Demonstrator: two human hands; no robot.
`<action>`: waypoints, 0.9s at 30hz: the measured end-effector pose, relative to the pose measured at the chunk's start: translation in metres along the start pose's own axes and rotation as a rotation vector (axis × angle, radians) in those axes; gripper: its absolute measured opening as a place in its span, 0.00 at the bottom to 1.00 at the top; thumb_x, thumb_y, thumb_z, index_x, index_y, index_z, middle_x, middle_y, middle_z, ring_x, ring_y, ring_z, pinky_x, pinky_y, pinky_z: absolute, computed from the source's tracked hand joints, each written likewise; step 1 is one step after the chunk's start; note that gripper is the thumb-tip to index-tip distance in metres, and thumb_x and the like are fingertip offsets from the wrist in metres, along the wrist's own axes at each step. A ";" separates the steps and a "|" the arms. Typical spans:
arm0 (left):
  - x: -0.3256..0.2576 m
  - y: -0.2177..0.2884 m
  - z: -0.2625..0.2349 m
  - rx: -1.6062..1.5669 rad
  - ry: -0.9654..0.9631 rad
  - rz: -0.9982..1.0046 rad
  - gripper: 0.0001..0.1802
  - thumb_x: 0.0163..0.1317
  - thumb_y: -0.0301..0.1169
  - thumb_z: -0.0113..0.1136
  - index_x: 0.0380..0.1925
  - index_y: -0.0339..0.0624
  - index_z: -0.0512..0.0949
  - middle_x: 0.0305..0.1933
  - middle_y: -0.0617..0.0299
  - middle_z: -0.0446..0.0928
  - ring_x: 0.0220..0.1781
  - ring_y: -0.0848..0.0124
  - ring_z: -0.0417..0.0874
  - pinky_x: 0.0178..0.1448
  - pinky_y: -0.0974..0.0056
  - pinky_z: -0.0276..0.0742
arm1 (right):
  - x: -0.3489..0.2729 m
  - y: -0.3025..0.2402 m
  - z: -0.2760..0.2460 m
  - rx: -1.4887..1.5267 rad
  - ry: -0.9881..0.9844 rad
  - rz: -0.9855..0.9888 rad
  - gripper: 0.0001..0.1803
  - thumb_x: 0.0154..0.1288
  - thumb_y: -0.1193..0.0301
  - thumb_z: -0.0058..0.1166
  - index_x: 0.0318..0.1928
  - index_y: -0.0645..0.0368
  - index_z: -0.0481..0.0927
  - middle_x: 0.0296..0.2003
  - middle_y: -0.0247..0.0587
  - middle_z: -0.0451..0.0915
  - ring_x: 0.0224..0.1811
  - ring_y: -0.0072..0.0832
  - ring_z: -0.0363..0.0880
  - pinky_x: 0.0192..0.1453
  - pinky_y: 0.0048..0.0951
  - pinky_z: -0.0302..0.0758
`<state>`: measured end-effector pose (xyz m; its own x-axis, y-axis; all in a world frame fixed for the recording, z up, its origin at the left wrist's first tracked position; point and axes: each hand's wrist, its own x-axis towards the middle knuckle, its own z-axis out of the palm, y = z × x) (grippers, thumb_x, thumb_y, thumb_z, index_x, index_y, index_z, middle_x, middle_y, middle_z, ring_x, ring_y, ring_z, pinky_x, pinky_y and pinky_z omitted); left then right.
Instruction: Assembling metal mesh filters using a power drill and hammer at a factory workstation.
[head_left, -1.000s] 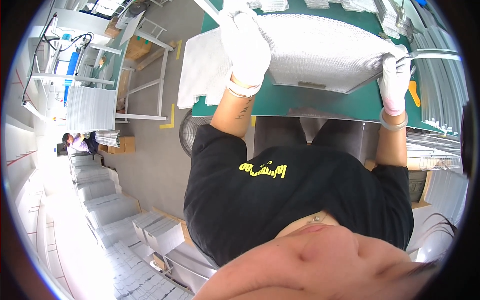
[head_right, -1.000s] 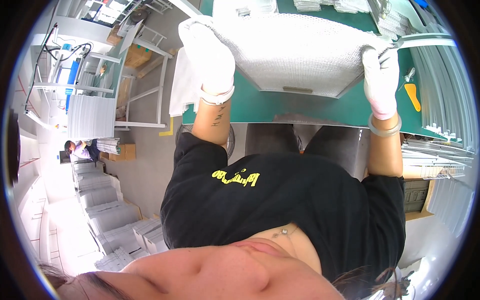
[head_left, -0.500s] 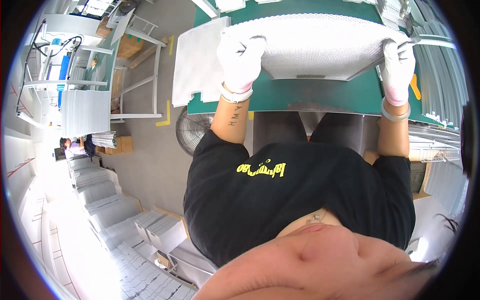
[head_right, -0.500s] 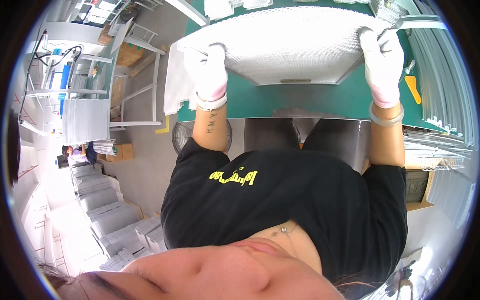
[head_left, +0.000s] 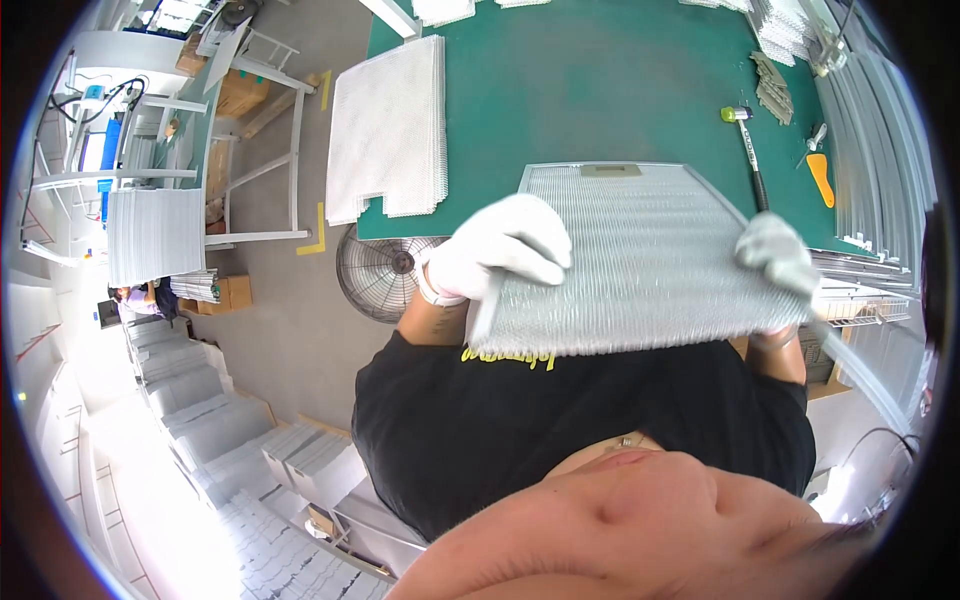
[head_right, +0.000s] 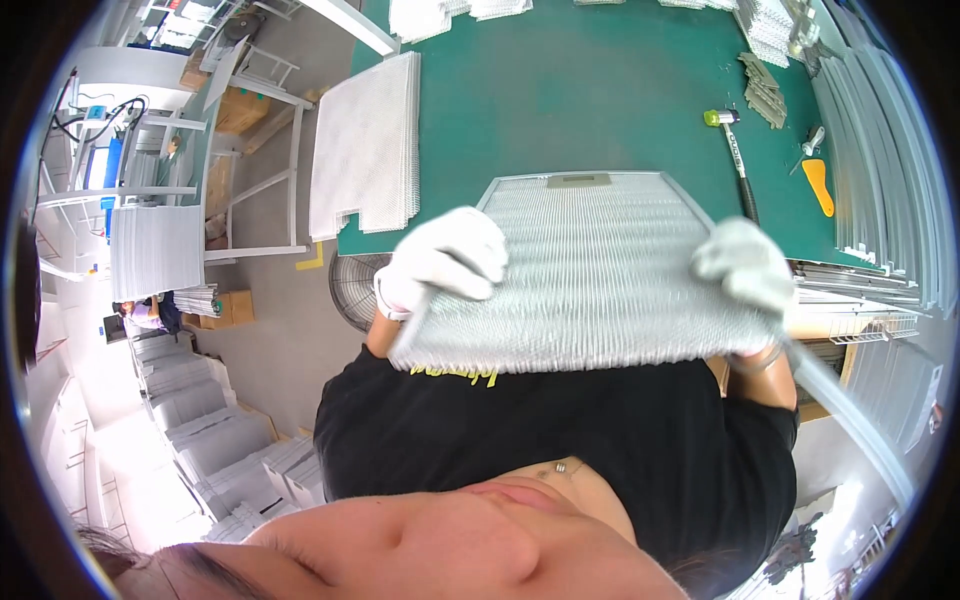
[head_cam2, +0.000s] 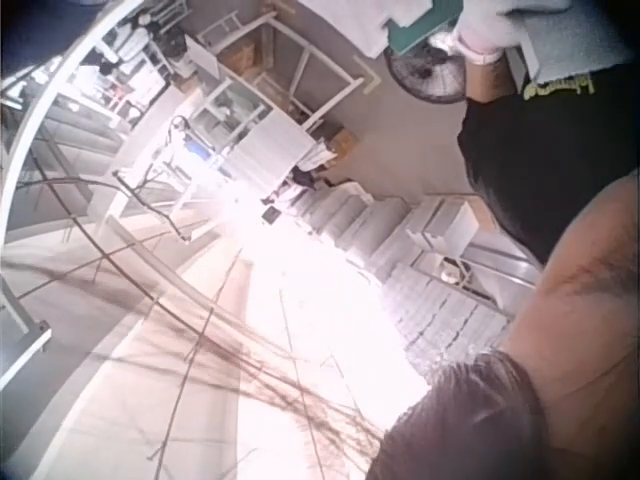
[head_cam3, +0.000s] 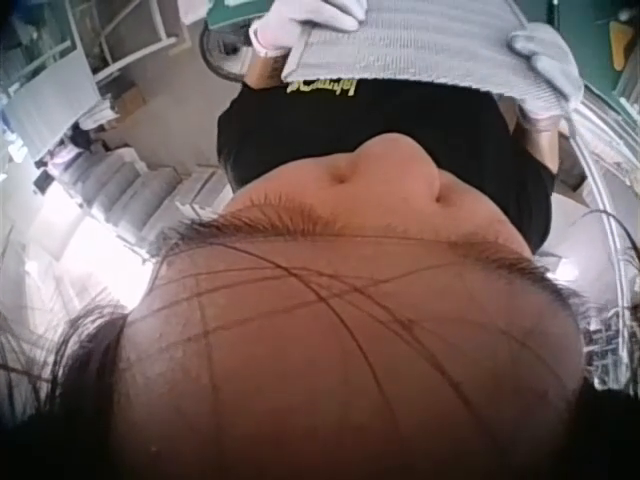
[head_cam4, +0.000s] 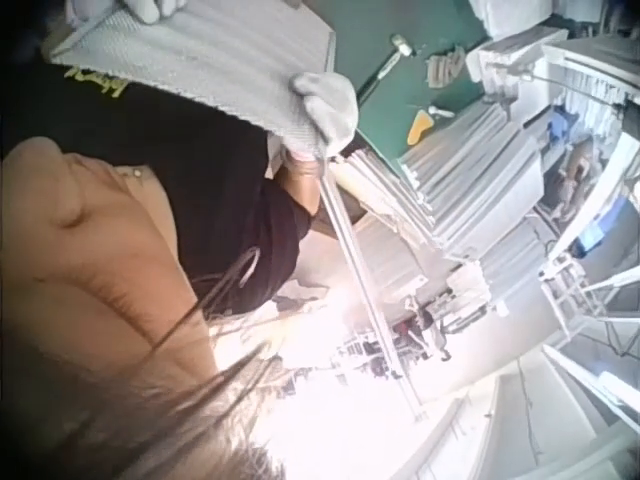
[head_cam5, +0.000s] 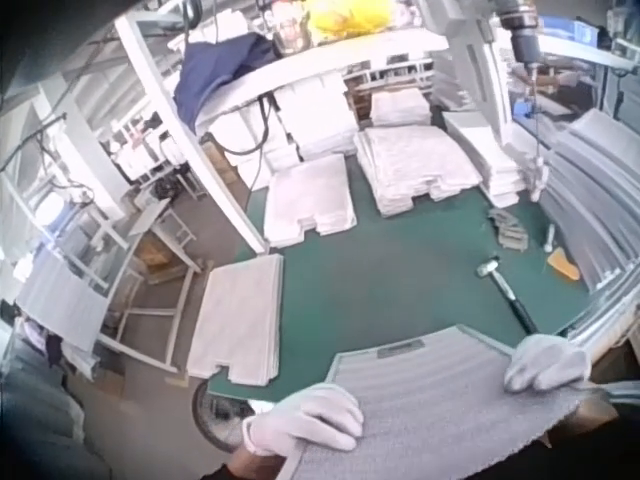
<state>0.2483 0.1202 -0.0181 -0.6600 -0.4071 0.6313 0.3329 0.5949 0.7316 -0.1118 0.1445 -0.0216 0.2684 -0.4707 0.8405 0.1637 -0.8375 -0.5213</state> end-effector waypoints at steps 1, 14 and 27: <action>-0.001 -0.004 0.002 0.085 -0.054 -0.143 0.17 0.65 0.42 0.57 0.40 0.40 0.84 0.47 0.55 0.82 0.51 0.55 0.81 0.57 0.52 0.73 | -0.002 -0.008 -0.002 -0.040 -0.064 0.009 0.08 0.77 0.66 0.45 0.48 0.57 0.71 0.41 0.44 0.78 0.43 0.31 0.78 0.45 0.35 0.77; -0.018 -0.081 -0.070 0.330 -0.516 -0.715 0.31 0.51 0.21 0.53 0.61 0.38 0.73 0.61 0.48 0.76 0.62 0.53 0.76 0.68 0.57 0.71 | -0.034 -0.023 -0.010 -0.004 -0.241 0.063 0.14 0.59 0.61 0.54 0.36 0.58 0.71 0.39 0.53 0.82 0.36 0.42 0.82 0.35 0.43 0.76; 0.032 0.010 -0.001 0.003 -0.420 -0.119 0.33 0.45 0.31 0.68 0.57 0.40 0.77 0.64 0.41 0.72 0.64 0.40 0.73 0.66 0.41 0.68 | 0.008 -0.013 -0.040 -0.368 -0.328 0.194 0.15 0.56 0.63 0.57 0.39 0.58 0.74 0.40 0.51 0.82 0.39 0.44 0.82 0.42 0.42 0.77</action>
<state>0.2316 0.1125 0.0100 -0.9104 -0.1561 0.3831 0.2365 0.5632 0.7917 -0.1497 0.1401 -0.0021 0.5531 -0.5645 0.6128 -0.2468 -0.8135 -0.5266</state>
